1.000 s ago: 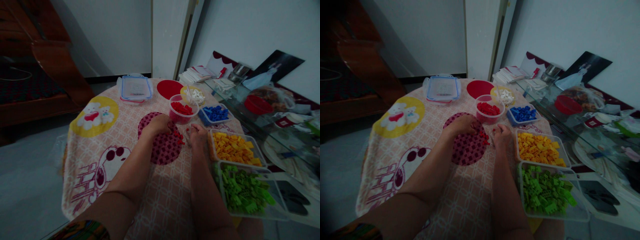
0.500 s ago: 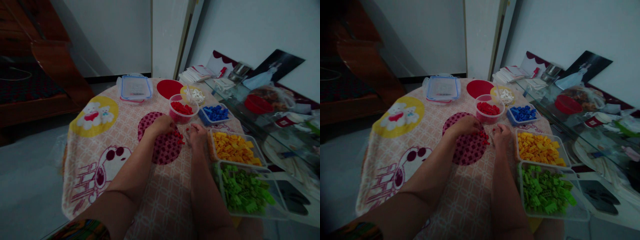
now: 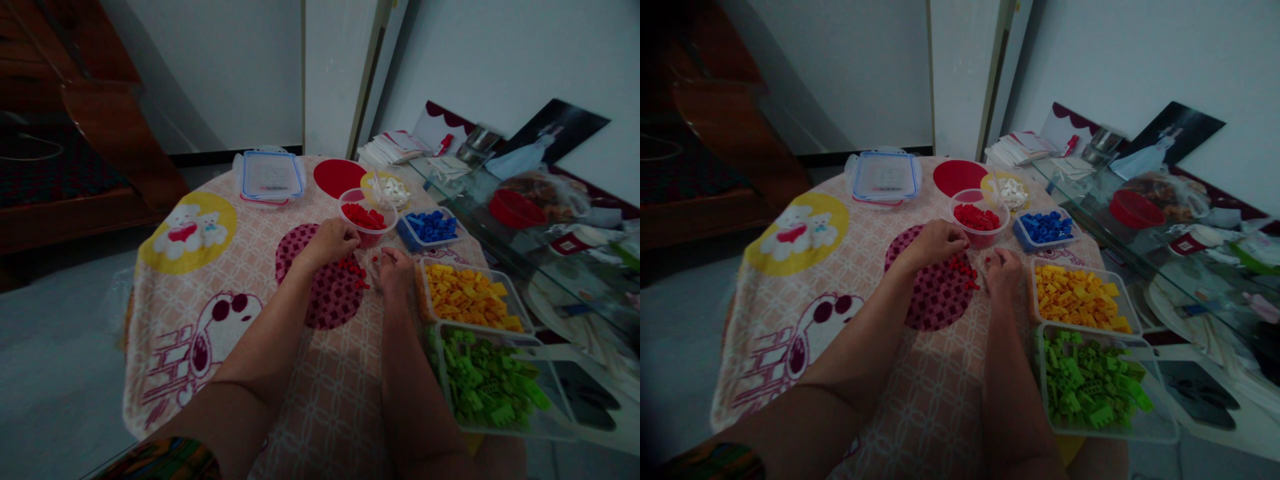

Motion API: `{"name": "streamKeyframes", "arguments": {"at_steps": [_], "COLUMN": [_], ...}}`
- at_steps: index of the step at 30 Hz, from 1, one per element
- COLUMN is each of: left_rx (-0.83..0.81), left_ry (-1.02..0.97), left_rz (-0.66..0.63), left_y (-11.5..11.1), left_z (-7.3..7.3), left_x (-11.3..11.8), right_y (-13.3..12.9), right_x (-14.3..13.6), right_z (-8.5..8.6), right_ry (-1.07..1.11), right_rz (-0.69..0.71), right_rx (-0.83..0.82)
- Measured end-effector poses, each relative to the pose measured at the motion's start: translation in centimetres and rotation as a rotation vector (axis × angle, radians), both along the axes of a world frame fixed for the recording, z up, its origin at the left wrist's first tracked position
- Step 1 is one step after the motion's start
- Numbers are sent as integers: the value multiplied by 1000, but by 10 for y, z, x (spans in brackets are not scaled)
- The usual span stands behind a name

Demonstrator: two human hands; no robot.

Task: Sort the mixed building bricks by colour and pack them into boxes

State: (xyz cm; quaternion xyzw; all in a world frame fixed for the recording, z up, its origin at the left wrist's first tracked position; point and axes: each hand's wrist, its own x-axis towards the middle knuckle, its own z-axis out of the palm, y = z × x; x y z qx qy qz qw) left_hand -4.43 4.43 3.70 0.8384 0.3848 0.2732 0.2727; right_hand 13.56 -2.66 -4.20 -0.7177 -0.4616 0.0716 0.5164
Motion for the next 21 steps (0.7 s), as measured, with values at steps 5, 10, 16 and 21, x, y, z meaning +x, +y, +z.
{"name": "streamKeyframes", "arguments": {"at_steps": [5, 10, 16, 21], "left_rx": [-57, -158, -199, -227], "left_ry": [-25, -118, -179, -192], "left_rz": [-26, -15, 33, 20], "left_y": [-1, -8, -12, -11], "left_z": [-6, -19, -28, -28], "left_x": [7, 27, 36, 33], "right_y": [0, 0, -1, -2], "right_x": [0, -3, -13, -15], "right_z": [2, 8, 13, 15], "right_ry": [11, 75, 59, 128], "right_rz": [-1, 34, 202, 225], "right_rx": [-2, 1, 39, 18]}}
